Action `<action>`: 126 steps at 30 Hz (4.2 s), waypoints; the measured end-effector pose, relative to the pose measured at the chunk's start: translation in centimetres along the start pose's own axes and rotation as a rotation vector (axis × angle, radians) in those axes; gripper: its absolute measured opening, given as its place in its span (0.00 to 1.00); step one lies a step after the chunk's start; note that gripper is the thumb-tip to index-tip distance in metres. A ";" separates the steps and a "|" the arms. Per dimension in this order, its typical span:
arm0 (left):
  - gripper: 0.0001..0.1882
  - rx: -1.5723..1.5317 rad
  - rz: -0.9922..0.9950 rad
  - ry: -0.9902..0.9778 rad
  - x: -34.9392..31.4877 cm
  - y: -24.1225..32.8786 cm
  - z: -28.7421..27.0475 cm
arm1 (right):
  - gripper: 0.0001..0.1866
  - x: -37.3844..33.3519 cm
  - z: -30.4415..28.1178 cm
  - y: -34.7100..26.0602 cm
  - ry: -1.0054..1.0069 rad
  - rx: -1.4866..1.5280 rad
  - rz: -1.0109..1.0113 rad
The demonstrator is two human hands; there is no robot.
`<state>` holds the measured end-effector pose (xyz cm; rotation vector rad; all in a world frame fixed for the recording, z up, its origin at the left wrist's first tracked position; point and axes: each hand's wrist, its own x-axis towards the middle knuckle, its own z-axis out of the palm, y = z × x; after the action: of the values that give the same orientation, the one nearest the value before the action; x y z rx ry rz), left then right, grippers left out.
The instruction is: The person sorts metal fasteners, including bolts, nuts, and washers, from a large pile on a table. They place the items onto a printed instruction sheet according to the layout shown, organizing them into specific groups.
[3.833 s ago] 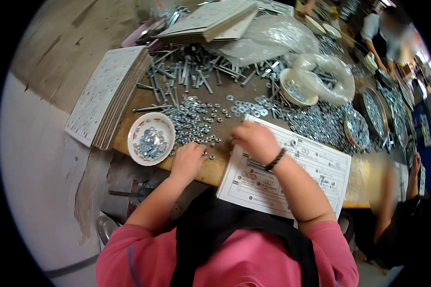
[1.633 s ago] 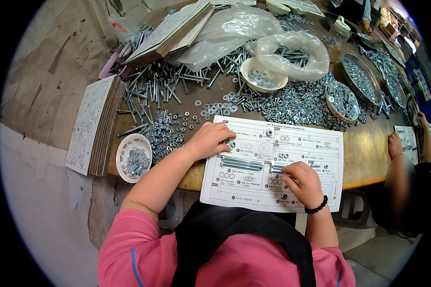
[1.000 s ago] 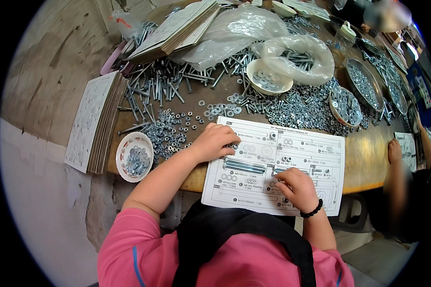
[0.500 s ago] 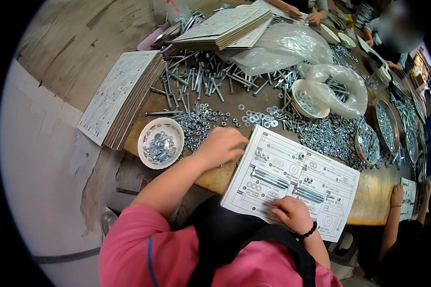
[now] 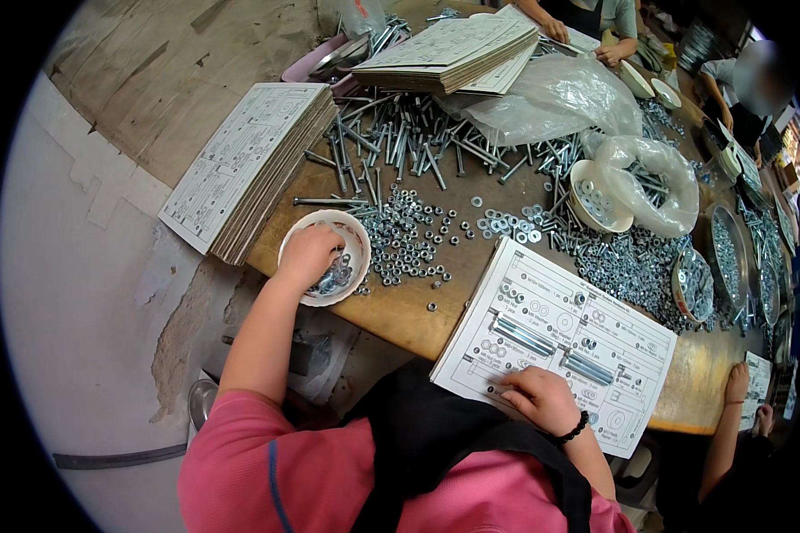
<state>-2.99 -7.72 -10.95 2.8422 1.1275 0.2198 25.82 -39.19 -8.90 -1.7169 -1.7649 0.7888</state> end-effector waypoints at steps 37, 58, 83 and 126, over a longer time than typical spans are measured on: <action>0.11 -0.200 0.613 -0.001 6.1 23.6 4.3 | 0.10 3.4 -2.6 5.2 0.228 -0.499 0.249; 0.09 -0.511 0.240 0.252 2.7 18.0 4.3 | 0.23 11.3 -13.1 10.9 0.488 -0.607 0.131; 0.12 -0.403 0.291 0.312 0.1 16.2 6.5 | 0.06 10.9 -14.0 10.0 0.633 -0.384 0.119; 0.11 -0.377 0.324 0.307 0.2 16.5 6.7 | 0.13 1.9 -8.3 4.5 0.016 -0.377 0.360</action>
<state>9.35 -19.74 -15.54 2.6790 0.5673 0.8170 34.93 -37.00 -6.62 -2.3279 -1.6955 0.6061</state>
